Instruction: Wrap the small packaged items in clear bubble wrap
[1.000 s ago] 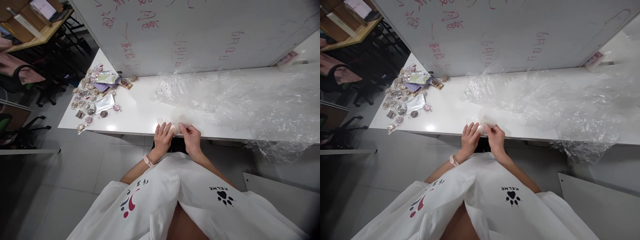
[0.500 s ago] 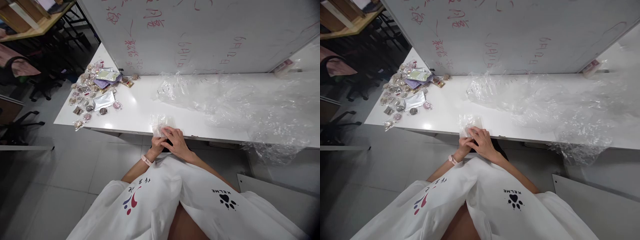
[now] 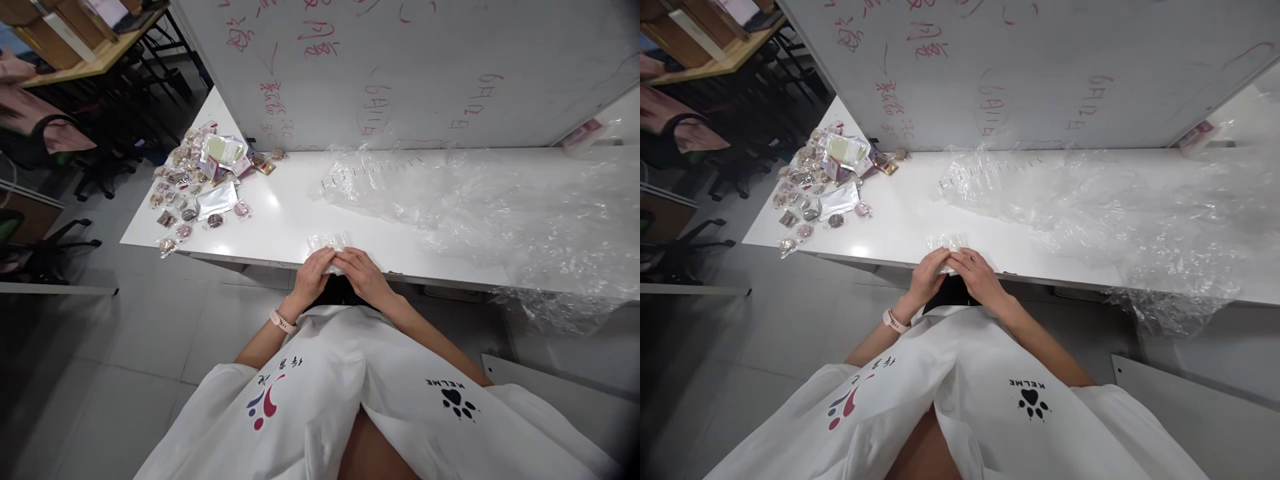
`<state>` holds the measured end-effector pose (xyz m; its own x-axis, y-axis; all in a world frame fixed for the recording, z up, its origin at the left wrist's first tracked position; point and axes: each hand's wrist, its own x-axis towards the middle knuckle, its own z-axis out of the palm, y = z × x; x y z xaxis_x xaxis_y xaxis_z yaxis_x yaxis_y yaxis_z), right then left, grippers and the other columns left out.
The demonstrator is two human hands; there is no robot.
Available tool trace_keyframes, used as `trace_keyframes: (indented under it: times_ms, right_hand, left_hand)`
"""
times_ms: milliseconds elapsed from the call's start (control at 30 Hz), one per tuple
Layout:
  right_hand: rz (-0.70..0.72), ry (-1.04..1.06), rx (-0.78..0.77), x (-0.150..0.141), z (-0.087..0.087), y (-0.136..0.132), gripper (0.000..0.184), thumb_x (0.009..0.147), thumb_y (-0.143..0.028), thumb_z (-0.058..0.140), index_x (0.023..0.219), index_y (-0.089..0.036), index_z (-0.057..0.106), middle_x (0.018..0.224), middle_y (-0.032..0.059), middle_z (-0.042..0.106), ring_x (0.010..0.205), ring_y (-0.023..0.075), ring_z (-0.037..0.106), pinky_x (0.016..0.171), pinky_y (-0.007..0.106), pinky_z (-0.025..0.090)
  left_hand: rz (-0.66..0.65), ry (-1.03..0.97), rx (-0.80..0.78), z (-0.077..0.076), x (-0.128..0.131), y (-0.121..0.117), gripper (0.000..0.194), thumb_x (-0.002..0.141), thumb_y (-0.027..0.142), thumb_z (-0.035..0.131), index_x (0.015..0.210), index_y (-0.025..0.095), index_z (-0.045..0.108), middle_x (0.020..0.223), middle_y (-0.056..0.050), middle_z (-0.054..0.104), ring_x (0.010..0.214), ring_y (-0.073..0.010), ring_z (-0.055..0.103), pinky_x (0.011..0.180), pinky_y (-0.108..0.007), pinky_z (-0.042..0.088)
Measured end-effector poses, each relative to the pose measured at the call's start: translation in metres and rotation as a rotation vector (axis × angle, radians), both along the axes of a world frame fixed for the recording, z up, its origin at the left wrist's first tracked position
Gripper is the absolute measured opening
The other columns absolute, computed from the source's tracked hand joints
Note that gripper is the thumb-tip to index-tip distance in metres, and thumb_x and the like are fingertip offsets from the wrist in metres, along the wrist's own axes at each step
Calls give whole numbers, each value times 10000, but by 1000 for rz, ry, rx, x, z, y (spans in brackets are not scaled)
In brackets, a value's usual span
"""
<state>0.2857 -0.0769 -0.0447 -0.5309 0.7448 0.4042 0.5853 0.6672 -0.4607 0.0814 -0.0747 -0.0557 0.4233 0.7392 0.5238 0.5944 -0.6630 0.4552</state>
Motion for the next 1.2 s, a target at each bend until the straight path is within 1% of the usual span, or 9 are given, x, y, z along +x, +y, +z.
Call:
trace_keyframes:
  times_ms: [100, 200, 333, 467, 600, 733, 867, 1033, 1200]
  right_hand:
    - [4, 89, -28, 5, 4, 10, 491, 967, -100, 341, 1380, -272, 542, 1286, 69, 644, 1220, 250, 540, 981, 460, 503]
    - [-27, 113, -119, 6, 13, 25, 339, 1004, -259, 411, 1301, -259, 575, 1219, 77, 680, 1105, 254, 607, 922, 437, 519]
    - [-210, 81, -326, -1, 21, 53, 389, 1021, -448, 379, 1286, -218, 547, 1049, 95, 711, 930, 271, 651, 793, 395, 502]
    - [-348, -20, -337, -4, 27, 72, 400, 1018, -489, 340, 1119, -188, 582, 1047, 132, 668, 955, 290, 597, 786, 383, 449]
    - [-279, -71, -437, 5, 44, 73, 385, 976, -552, 419, 826, -209, 509, 875, 81, 624, 792, 225, 549, 673, 323, 380]
    - [-143, -2, -616, 15, 58, 66, 353, 886, -518, 584, 777, -219, 430, 723, -18, 552, 640, 145, 472, 598, 275, 290]
    - [-81, 105, -699, 17, 52, 62, 372, 824, -502, 644, 761, -215, 416, 707, -41, 505, 638, 122, 428, 587, 258, 264]
    - [-95, 262, -708, 23, 41, 55, 401, 816, -520, 649, 750, -213, 399, 731, -45, 441, 663, 114, 387, 594, 245, 279]
    - [-24, 343, -739, 46, 64, 30, 307, 868, -503, 625, 908, -210, 544, 840, -18, 542, 731, 131, 469, 636, 248, 365]
  left_hand:
    - [26, -84, -130, 3, -4, 11, 363, 974, 301, 535, 1324, 207, 511, 1287, -129, 648, 1236, -239, 605, 1029, -431, 516]
    - [106, -167, -333, 14, -4, 23, 364, 928, 417, 626, 1214, 205, 548, 1150, -93, 685, 1052, -212, 670, 887, -350, 543]
    - [277, -115, -541, 34, 4, 48, 303, 956, 495, 559, 988, 194, 575, 794, -6, 628, 743, -159, 597, 664, -270, 457]
    - [370, 41, -459, 46, 10, 75, 291, 944, 437, 598, 813, 182, 552, 938, -78, 606, 942, -216, 532, 753, -308, 428]
    - [239, 75, -569, 55, 5, 81, 291, 944, 426, 583, 795, 180, 538, 867, -62, 581, 848, -204, 523, 732, -317, 405]
    - [68, -59, -753, 67, -1, 67, 332, 932, 510, 563, 903, 179, 556, 805, -14, 566, 723, -159, 503, 640, -280, 365]
    - [-33, -152, -865, 70, -1, 57, 384, 861, 501, 664, 1040, 189, 529, 922, -15, 605, 766, -148, 531, 642, -259, 378]
    - [-57, -199, -823, 67, 6, 53, 373, 860, 506, 656, 865, 201, 441, 758, 40, 484, 680, -115, 446, 609, -237, 341]
    - [-53, -182, -650, 76, 28, 34, 302, 907, 459, 616, 884, 204, 455, 741, 46, 506, 669, -113, 461, 634, -245, 362]
